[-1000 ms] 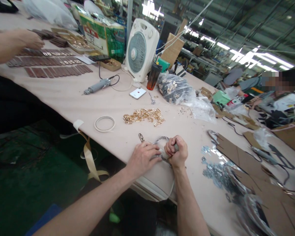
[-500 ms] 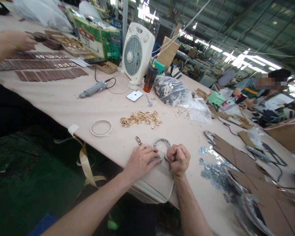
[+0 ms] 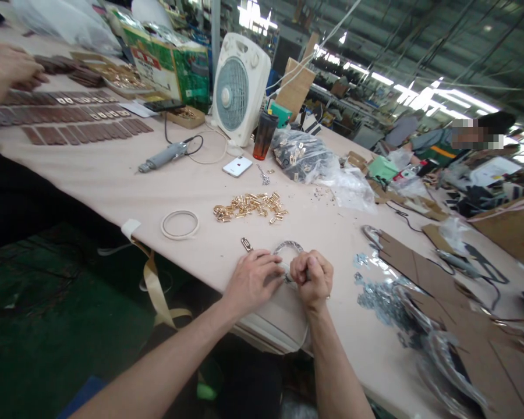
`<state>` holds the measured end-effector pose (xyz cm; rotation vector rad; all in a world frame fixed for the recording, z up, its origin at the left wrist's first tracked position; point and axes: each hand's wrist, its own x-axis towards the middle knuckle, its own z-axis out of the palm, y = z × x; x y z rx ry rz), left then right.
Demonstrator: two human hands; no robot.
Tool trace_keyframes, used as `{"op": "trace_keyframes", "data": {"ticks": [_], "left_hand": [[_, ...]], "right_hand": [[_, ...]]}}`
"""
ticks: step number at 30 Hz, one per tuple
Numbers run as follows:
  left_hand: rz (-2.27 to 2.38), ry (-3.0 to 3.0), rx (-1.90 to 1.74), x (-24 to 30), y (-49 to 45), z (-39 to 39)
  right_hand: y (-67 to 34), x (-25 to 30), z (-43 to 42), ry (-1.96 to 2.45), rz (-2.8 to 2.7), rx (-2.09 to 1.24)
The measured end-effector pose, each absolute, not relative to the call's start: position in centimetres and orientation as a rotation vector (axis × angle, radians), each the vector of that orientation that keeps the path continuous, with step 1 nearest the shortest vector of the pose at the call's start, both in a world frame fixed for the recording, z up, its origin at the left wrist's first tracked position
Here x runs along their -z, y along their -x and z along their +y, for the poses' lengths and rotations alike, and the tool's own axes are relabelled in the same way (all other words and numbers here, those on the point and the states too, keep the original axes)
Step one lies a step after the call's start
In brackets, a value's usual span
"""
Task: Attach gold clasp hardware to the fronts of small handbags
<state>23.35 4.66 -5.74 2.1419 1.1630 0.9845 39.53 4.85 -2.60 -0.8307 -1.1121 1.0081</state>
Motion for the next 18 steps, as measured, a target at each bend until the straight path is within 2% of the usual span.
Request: {"op": "trace_keyframes", "data": {"ticks": [6, 18], "left_hand": [[1.154, -2.164, -0.981, 5.6, -23.2, 4.6], [1.12, -2.171, -0.994, 5.3, -22.8, 4.6]], "right_hand": [[-39.5, 3.0, 4.9, 0.884, -1.145, -1.033], [-39.0, 5.0, 2.5, 0.888, -1.406, -0.713]]}}
